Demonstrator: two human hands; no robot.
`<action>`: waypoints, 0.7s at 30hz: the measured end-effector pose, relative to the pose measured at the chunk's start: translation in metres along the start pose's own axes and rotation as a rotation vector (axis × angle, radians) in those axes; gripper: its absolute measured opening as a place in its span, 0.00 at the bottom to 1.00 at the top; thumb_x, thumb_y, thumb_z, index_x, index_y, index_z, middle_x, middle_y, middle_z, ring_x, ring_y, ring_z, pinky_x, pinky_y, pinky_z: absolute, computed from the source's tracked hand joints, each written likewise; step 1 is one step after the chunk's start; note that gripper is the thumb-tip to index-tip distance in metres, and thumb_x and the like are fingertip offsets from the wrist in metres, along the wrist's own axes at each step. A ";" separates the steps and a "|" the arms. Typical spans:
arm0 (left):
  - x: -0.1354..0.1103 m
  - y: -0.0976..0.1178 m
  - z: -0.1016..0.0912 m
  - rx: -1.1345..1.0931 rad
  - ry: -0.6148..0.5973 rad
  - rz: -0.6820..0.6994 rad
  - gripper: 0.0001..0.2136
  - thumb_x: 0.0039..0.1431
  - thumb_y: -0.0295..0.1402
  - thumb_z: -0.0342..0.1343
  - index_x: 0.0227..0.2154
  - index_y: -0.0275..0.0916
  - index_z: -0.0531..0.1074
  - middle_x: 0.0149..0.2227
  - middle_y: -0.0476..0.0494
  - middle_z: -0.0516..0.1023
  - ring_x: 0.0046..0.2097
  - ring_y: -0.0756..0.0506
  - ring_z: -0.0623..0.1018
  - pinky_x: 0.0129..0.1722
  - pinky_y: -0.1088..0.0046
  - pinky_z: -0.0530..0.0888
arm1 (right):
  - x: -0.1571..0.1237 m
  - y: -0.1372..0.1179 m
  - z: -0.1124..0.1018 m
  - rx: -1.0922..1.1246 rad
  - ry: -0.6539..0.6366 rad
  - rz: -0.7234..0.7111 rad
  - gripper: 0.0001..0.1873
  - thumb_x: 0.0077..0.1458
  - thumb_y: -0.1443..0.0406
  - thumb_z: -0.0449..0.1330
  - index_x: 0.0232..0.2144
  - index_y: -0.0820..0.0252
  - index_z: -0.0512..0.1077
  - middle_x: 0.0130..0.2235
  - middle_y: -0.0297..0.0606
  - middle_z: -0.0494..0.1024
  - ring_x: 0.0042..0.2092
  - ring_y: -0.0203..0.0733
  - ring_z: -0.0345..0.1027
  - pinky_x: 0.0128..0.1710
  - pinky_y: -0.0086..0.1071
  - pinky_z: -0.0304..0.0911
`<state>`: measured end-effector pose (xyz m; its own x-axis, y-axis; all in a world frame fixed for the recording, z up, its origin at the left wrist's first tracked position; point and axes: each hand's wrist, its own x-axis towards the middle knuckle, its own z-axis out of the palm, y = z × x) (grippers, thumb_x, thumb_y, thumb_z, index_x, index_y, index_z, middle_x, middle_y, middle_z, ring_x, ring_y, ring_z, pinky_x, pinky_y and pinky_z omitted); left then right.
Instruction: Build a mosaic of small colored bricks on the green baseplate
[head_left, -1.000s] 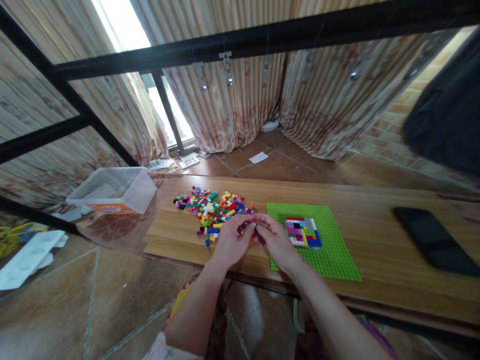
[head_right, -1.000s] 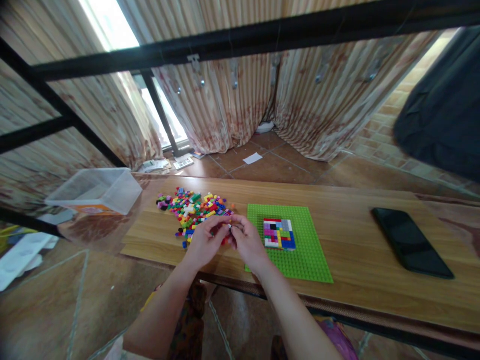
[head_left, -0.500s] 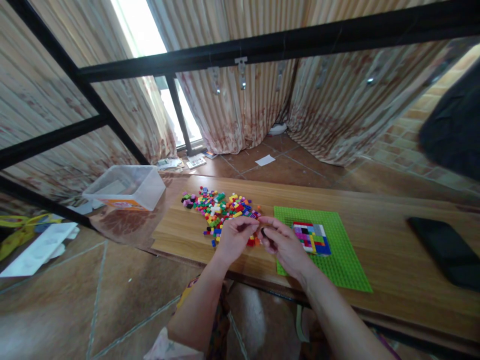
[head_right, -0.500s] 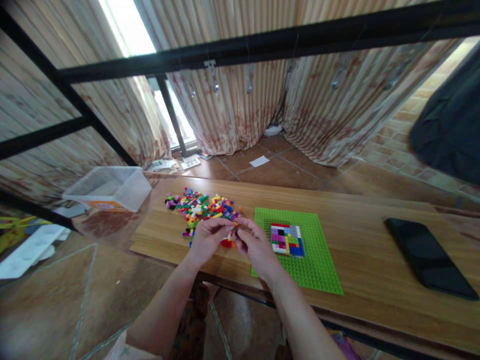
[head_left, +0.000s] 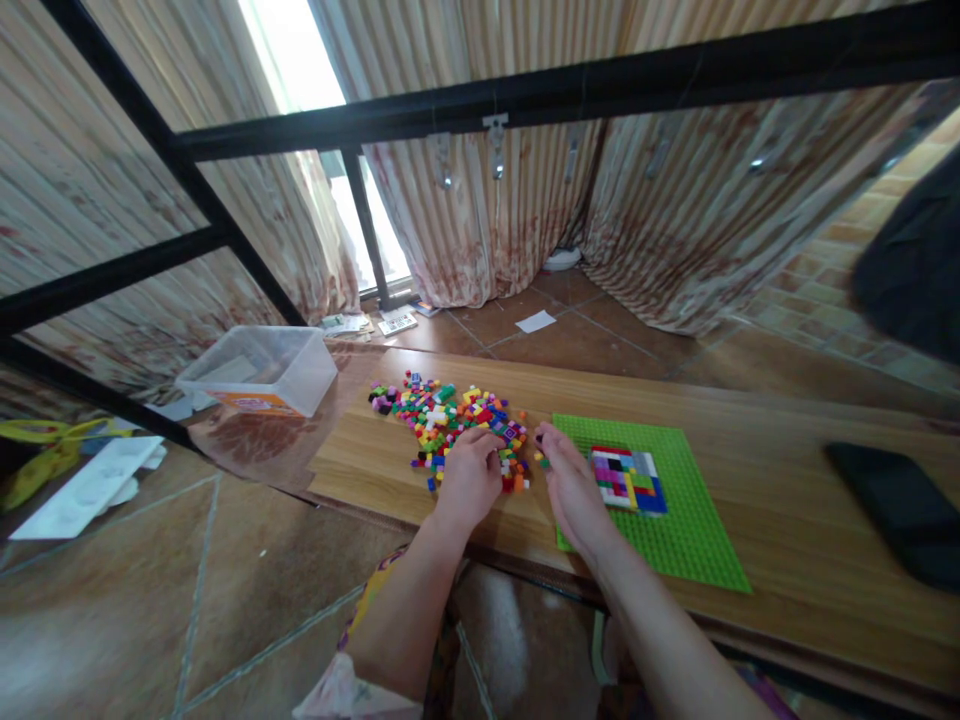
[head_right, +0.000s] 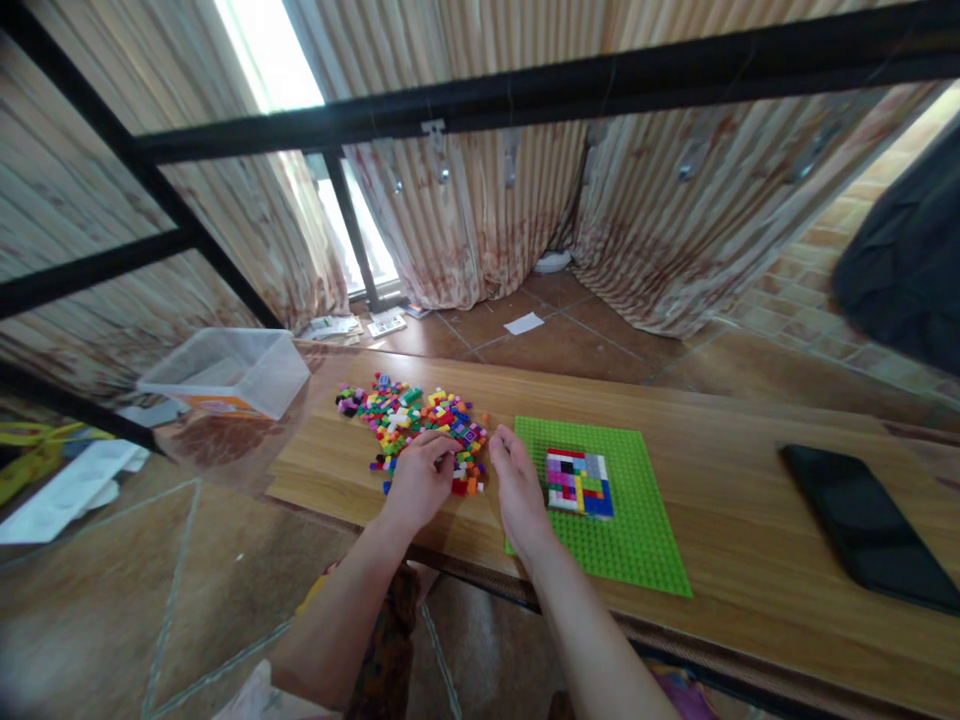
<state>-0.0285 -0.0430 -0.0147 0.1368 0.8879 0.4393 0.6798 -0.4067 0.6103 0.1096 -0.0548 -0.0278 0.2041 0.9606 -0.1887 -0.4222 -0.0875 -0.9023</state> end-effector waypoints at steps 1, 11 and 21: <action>0.000 0.000 0.000 0.000 0.004 0.009 0.12 0.52 0.17 0.51 0.30 0.38 0.77 0.36 0.43 0.78 0.40 0.47 0.77 0.47 0.68 0.74 | 0.000 0.001 0.000 -0.003 -0.015 -0.003 0.24 0.48 0.49 0.63 0.46 0.51 0.73 0.57 0.36 0.72 0.62 0.46 0.58 0.64 0.44 0.48; 0.007 -0.001 -0.012 -0.090 0.095 -0.014 0.12 0.54 0.19 0.50 0.35 0.38 0.75 0.40 0.42 0.78 0.44 0.46 0.76 0.48 0.68 0.73 | -0.002 -0.008 0.002 0.058 -0.105 -0.029 0.31 0.49 0.44 0.60 0.50 0.53 0.72 0.59 0.39 0.69 0.61 0.46 0.60 0.64 0.43 0.50; 0.024 -0.049 -0.046 0.331 0.360 -0.432 0.17 0.54 0.30 0.53 0.47 0.33 0.73 0.45 0.34 0.77 0.49 0.37 0.73 0.52 0.59 0.69 | -0.004 -0.016 -0.002 0.056 -0.084 -0.010 0.25 0.49 0.45 0.62 0.44 0.51 0.75 0.51 0.38 0.76 0.56 0.45 0.66 0.61 0.43 0.52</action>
<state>-0.0912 -0.0117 -0.0039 -0.4095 0.8055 0.4284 0.8132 0.1095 0.5716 0.1173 -0.0576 -0.0135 0.1343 0.9803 -0.1446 -0.4701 -0.0654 -0.8802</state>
